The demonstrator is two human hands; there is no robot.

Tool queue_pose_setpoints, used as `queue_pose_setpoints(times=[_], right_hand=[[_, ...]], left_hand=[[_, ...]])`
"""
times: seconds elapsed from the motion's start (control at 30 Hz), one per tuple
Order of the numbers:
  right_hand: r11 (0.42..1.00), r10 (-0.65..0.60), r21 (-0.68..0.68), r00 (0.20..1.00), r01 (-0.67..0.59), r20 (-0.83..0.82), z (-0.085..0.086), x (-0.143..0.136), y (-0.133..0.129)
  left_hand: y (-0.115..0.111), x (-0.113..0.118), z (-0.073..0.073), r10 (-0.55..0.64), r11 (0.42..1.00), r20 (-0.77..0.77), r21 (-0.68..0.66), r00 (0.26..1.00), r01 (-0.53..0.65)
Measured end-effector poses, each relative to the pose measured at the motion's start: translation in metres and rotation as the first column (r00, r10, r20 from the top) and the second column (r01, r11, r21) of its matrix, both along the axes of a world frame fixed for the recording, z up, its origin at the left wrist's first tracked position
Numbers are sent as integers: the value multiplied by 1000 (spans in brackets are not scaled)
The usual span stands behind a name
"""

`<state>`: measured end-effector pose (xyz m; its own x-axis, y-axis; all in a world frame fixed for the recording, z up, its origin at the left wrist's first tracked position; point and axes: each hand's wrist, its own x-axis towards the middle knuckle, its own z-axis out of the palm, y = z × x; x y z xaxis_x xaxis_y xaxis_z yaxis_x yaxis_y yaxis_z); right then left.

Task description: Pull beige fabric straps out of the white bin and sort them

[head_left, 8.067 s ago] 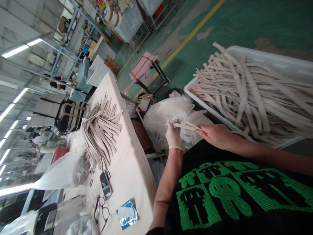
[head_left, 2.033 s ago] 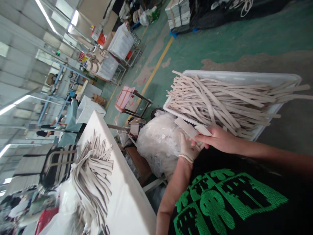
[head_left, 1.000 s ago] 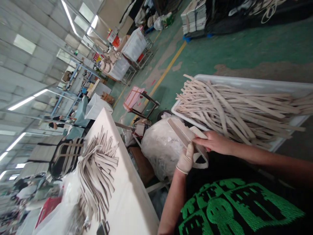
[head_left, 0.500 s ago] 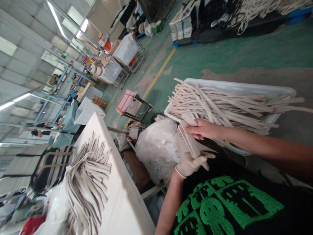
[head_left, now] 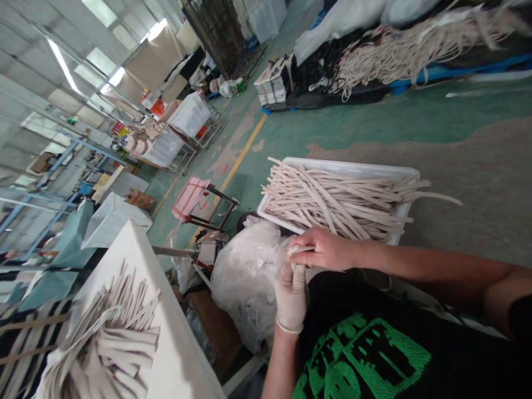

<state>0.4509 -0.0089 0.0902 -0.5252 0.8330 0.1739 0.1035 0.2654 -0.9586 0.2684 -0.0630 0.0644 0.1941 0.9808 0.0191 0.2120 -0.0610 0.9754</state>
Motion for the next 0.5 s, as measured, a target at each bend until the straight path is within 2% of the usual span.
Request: queue_pose_setpoints(times=[0.1,0.2,0.4,0.5], right_hand=[[991,-128,-50,991,126,-36,5,11,-1],[950,-295,-118,955,290,-25,4,24,1],[919,-344,-181,937,350,61,-11,28,-1],[895,-406,-160,909,417,99,-20,32,-4]], left_hand=[[-1,-1,-7,-55,997,-87,43,995,59],[-2,0,-22,-71,997,-157,30,985,77],[-3,7,-52,-51,999,-329,-9,943,51],[-3,7,-61,-63,997,-282,-65,957,46]])
